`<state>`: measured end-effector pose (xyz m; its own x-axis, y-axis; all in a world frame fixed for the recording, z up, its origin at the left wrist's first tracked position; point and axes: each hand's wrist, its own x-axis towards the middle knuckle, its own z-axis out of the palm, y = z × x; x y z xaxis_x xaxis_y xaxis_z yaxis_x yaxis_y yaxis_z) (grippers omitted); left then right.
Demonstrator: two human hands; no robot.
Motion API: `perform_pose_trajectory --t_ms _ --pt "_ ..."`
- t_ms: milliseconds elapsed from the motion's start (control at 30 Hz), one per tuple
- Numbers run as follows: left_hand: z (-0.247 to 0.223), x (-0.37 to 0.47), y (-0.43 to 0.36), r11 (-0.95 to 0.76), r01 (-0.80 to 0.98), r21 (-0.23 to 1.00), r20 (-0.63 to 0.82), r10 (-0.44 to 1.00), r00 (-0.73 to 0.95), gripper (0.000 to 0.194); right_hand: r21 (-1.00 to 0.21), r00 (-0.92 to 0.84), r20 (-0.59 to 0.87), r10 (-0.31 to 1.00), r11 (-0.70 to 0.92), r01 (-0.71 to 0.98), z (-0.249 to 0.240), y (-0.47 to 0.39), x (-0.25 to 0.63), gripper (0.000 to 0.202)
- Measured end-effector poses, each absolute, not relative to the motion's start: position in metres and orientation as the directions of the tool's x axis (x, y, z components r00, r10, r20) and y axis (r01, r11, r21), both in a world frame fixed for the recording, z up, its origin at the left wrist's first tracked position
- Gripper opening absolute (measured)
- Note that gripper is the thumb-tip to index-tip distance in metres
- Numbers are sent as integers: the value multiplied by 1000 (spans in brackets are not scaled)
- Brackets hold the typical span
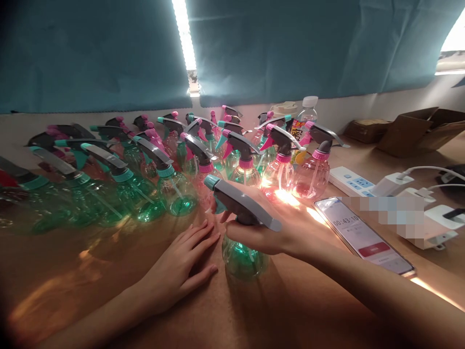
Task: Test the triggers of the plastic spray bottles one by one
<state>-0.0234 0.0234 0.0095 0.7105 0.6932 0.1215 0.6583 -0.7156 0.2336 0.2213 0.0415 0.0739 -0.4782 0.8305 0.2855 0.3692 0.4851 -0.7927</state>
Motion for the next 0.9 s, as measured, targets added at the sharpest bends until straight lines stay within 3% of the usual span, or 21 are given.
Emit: perform_pose_trajectory --t_ms 333,533,633,900 --pt "5 -25 24 -722 656 222 147 690 709 55 -792 -452 333 828 505 343 71 43 224 26" --pt "6 -25 23 -717 658 230 140 693 707 56 -861 -481 363 798 484 154 71 41 216 49" --pt "4 -25 23 -716 659 233 152 696 702 56 -865 -477 398 783 494 89 68 42 214 49" --pt "4 -25 24 -724 650 232 160 687 708 56 -853 -447 413 793 509 116 68 44 213 52"
